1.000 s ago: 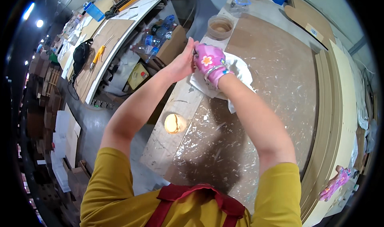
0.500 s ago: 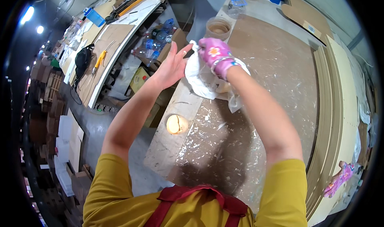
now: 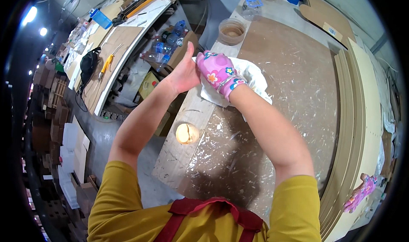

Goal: The person applies a yellowish substance from a small container onto a thin wooden strip using a small stick. They then wipe the container and the strip with a white cloth. Finally, the person picks up a stack of light-colored wooden boards and places them on the workbench.

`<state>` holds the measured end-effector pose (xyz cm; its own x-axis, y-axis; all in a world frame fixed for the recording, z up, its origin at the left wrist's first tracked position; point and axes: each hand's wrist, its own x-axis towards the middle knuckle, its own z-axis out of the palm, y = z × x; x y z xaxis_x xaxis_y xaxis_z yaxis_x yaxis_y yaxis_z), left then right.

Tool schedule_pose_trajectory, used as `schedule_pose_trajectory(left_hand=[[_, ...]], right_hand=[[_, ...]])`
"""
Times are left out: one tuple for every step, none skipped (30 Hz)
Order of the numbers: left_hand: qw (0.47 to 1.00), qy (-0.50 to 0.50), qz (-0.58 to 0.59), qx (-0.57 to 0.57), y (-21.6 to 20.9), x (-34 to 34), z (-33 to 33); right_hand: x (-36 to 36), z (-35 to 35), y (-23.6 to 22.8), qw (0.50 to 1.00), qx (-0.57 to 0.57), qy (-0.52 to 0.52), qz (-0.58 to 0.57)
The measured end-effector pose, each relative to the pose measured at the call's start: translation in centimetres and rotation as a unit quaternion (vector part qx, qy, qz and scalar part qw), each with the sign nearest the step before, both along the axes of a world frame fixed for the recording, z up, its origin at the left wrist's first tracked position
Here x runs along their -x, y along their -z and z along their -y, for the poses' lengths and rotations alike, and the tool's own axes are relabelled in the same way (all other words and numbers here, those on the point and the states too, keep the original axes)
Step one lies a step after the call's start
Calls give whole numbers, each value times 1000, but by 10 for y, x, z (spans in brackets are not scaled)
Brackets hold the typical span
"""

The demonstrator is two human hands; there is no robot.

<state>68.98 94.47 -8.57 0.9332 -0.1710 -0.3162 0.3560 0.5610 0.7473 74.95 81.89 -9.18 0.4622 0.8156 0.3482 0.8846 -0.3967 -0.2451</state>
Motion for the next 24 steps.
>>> schedule_pose_trajectory(left_hand=[[1000,5,3,-9,1,-1,2],[1000,9,5,-17,2,-1,3],[1000,-3,3,-24,1,1,4],[999,-15,0,-31,0,3,3],[999,-27,-3,-38,0,5,3],[999,-10,13,-39,-1,6,3],[999,7,29,-40,-2,7,2],[998,24,45,-41,-2,8,1],[997,69,19,-35,-2,11,-7],[997,59,4,-45,-3,14,-12],[997,48,-12,-54,-5,16,-17],[997,40,-26,-61,-6,17,-19],[996,33,-38,-67,-7,17,-19],[998,31,-26,-46,-7,17,-17],[999,31,-14,-24,-7,15,-13],[1000,26,-4,-4,-5,14,-10],[1000,-7,-7,24,0,12,-7],[1000,-3,-15,9,-1,11,-3],[1000,0,-23,-6,-3,12,2],[999,4,-32,-21,-4,13,6],[999,7,-20,-31,-1,14,8],[998,25,-3,-52,-1,15,9],[996,43,13,-74,-4,17,8],[993,62,30,-96,-7,18,8]], right_hand=[[1,0,-1,1000,9,5,-3],[2,1,-3,1000,18,10,-7],[5,2,-6,999,28,13,-10],[6,1,-10,1000,24,4,-18],[7,-1,-14,999,20,-5,-25],[6,-2,-16,999,16,-13,-31],[1,-7,-7,999,37,10,24],[-8,-6,-9,995,69,38,-59],[-18,1,-15,983,100,67,-140],[-25,7,-21,962,128,90,-223],[-26,17,-29,955,98,119,-252],[-25,23,-23,972,24,91,-215],[-26,28,-13,981,-50,63,-175],[-26,29,-4,983,-123,34,-134],[-24,22,1,981,-157,-21,-109],[-14,12,2,987,-117,-51,-103],[-3,10,1,992,-76,-44,-86],[5,9,-3,996,-36,-34,-68],[6,6,-3,998,-16,-20,-54],[6,3,-2,999,5,-7,-40],[6,3,0,999,25,10,-27],[0,2,1,997,14,27,-78],[-12,1,2,991,1,43,-129],[-21,3,2,982,-11,60,-179]])
